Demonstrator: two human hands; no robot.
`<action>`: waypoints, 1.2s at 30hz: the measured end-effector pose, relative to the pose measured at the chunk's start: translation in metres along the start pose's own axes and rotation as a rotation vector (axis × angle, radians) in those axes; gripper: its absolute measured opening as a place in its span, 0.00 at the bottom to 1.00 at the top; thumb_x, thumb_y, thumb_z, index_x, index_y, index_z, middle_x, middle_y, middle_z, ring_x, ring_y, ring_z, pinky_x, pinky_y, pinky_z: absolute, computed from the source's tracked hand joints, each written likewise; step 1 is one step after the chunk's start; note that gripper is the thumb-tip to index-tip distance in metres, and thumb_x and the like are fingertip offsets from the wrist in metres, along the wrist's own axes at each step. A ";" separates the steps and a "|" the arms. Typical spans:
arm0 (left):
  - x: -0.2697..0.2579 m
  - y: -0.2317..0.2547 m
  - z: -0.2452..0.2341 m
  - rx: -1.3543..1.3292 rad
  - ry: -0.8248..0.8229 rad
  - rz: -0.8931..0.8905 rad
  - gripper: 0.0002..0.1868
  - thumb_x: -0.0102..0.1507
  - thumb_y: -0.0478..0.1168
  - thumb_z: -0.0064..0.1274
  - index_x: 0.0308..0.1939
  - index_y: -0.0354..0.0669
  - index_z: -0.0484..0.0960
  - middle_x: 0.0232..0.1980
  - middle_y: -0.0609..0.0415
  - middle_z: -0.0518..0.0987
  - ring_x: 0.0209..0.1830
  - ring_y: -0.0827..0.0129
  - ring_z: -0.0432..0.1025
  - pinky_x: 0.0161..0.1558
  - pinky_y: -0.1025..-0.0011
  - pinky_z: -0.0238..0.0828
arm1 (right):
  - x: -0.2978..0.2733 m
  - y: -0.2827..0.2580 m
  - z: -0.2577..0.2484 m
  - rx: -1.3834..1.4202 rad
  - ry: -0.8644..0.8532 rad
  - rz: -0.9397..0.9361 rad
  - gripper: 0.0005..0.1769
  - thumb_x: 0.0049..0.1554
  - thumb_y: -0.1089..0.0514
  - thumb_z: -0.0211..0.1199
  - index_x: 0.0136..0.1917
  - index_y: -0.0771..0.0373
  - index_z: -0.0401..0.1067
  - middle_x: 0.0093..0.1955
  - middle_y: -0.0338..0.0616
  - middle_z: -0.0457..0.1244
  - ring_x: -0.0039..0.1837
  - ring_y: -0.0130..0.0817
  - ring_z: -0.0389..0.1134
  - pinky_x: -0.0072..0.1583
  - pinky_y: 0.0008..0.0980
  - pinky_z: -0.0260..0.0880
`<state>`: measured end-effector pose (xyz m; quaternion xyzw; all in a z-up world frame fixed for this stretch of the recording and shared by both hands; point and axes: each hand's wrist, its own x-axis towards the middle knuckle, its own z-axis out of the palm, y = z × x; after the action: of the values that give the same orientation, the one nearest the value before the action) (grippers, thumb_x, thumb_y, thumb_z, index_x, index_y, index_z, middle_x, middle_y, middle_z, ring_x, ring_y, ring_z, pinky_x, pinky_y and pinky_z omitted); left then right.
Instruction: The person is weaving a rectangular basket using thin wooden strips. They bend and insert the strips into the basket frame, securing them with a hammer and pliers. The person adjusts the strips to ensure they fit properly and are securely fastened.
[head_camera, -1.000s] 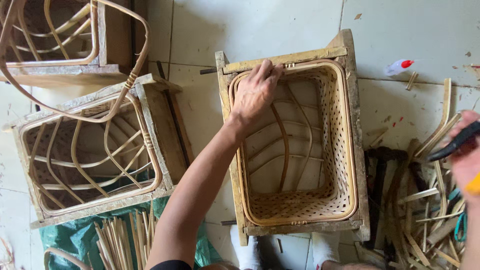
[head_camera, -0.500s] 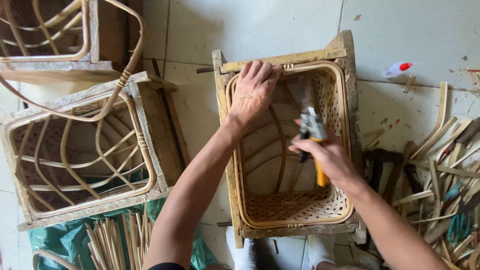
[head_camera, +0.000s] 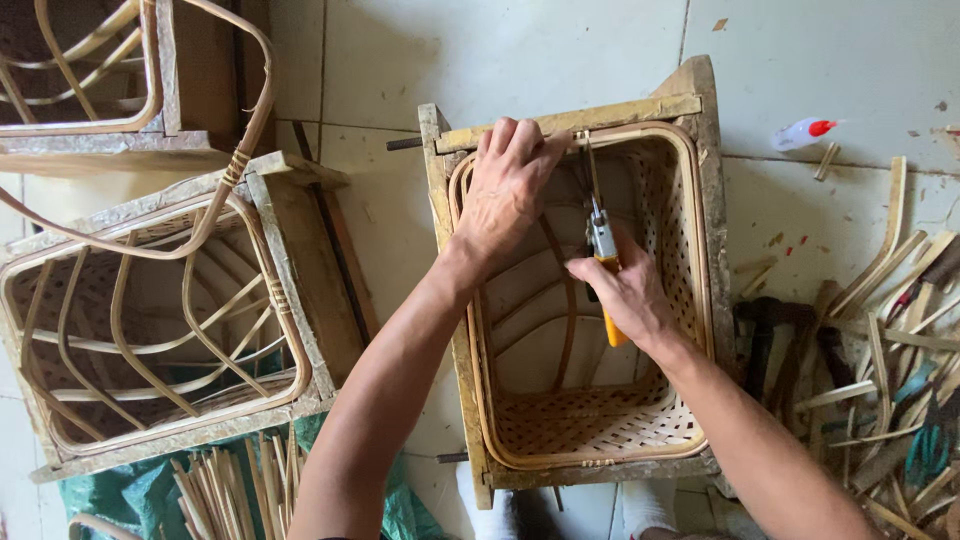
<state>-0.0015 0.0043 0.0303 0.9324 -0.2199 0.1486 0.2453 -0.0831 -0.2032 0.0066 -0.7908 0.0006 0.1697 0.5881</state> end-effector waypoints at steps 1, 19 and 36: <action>0.000 -0.001 0.000 -0.005 0.013 0.007 0.24 0.62 0.32 0.51 0.63 0.46 0.78 0.47 0.52 0.67 0.52 0.58 0.63 0.58 0.59 0.63 | 0.003 0.000 0.000 -0.044 0.004 -0.022 0.14 0.55 0.52 0.66 0.49 0.63 0.70 0.39 0.42 0.64 0.41 0.34 0.68 0.45 0.37 0.74; -0.005 -0.007 0.004 -0.017 -0.028 -0.001 0.20 0.64 0.38 0.53 0.61 0.45 0.79 0.49 0.54 0.67 0.55 0.61 0.62 0.59 0.61 0.62 | 0.029 -0.003 0.001 0.094 -0.048 0.112 0.08 0.57 0.56 0.61 0.41 0.62 0.67 0.35 0.33 0.57 0.38 0.27 0.56 0.43 0.34 0.62; -0.007 -0.008 0.011 0.035 -0.046 -0.004 0.21 0.65 0.35 0.50 0.63 0.48 0.78 0.49 0.53 0.68 0.55 0.59 0.63 0.62 0.61 0.63 | -0.007 -0.048 -0.015 0.080 0.140 0.051 0.05 0.62 0.59 0.66 0.49 0.62 0.73 0.36 0.43 0.65 0.31 0.28 0.65 0.32 0.27 0.68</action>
<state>-0.0020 0.0072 0.0148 0.9401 -0.2211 0.1307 0.2240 -0.0765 -0.2035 0.0573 -0.7762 0.0685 0.1287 0.6135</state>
